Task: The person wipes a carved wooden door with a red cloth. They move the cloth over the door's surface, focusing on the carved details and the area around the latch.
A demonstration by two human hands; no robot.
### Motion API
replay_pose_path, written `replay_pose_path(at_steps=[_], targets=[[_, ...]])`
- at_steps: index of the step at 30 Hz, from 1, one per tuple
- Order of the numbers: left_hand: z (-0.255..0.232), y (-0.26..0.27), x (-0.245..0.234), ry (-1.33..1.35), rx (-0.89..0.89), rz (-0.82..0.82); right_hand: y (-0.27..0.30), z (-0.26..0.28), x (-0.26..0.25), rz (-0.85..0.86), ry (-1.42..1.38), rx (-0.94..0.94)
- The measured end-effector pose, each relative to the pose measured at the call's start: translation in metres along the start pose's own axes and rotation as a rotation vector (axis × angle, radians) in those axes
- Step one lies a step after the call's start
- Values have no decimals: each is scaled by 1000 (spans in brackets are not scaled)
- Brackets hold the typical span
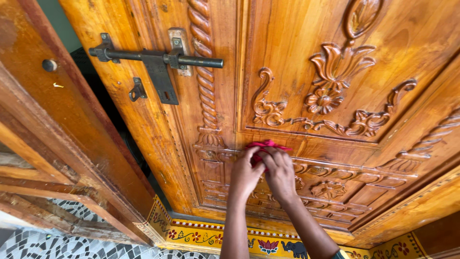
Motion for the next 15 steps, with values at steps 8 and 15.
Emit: replay_pose_path(at_steps=[8,15], targets=[[-31,38,80,87,417,95,44,-69,-51,-333,246,348],[-43,33,79,8,452,50,51,-75,-34,-368,59,484]])
Point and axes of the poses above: each hand's wrist, its own y-axis away from the middle knuckle, its own x-axis out of the palm, z = x × y, the point moved 1 cm from there along -y, towards the middle knuckle, and after that the axes turned 11 degrees about -z, right-handed, at the moved point
